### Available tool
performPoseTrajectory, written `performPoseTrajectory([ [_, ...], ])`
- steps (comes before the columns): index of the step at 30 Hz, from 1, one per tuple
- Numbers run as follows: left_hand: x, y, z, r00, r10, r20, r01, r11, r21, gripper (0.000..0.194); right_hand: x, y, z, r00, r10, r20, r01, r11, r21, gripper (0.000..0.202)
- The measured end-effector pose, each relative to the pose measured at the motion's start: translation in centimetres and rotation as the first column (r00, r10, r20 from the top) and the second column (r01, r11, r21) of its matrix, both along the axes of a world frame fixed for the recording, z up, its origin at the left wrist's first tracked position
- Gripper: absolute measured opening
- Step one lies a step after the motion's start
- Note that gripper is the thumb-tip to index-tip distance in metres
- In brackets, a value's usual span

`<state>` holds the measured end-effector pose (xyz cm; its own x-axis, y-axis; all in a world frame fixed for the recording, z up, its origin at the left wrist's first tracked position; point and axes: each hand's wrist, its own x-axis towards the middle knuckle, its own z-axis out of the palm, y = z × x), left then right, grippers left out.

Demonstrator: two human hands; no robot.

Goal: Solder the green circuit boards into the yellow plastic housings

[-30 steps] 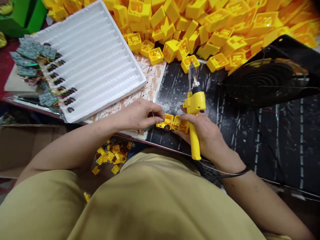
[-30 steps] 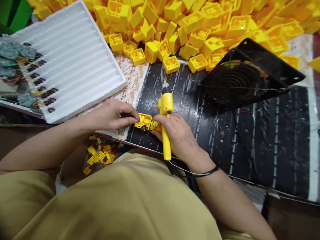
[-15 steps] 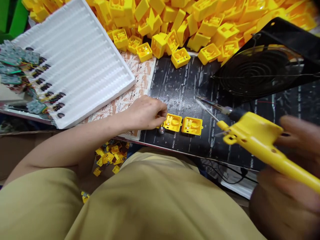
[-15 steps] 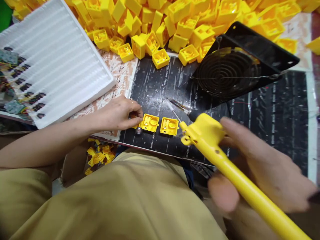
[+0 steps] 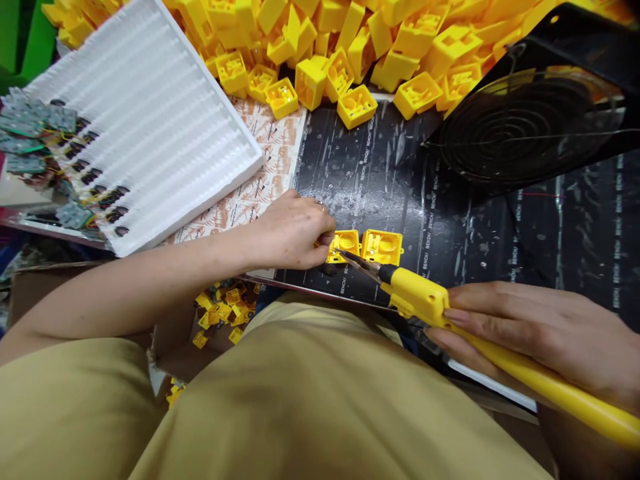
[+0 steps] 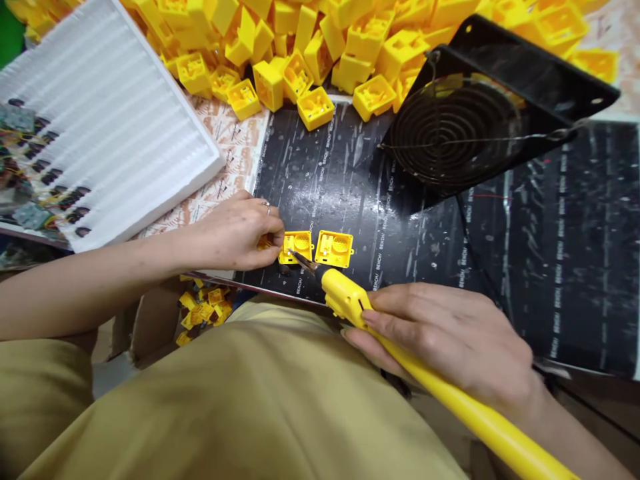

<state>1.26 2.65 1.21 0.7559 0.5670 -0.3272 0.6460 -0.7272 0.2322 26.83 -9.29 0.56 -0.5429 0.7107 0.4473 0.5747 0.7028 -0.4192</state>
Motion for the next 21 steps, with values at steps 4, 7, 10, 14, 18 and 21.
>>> performPoseTrajectory([
  [4, 0.5, 0.2, 0.4, 0.998, -0.027, -0.054, 0.027, 1.000, -0.004, 0.015, 0.1, 0.3, 0.2, 1.000, 0.029, 0.004, -0.029, 0.999, 0.014, 0.006],
  [7, 1.1, 0.4, 0.9, 0.992, -0.056, -0.114, 0.055, 0.998, -0.011, 0.014, -0.3, 1.2, 0.8, 0.996, 0.089, 0.007, -0.090, 0.995, 0.053, 0.008],
  [10, 1.8, 0.7, 1.2, 0.982, -0.081, -0.171, 0.079, 0.997, -0.019, 0.013, -0.2, 2.0, 1.4, 0.989, 0.149, 0.017, -0.150, 0.985, 0.086, 0.013],
  [14, 2.4, 0.9, 1.4, 0.972, -0.091, -0.216, 0.087, 0.996, -0.027, 0.014, 0.6, 2.1, 1.6, 0.987, 0.158, 0.005, -0.158, 0.985, 0.075, 0.024],
  [18, 2.6, 1.1, 1.4, 0.967, -0.102, -0.234, 0.104, 0.995, -0.005, 0.015, 0.3, 2.1, 1.8, 0.987, 0.160, 0.020, -0.160, 0.986, 0.046, 0.020],
  [21, 2.8, 1.2, 1.5, 0.958, -0.099, -0.268, 0.102, 0.995, -0.001, 0.018, -0.3, 2.0, 2.0, 0.992, 0.127, 0.012, -0.128, 0.991, 0.047, 0.017],
])
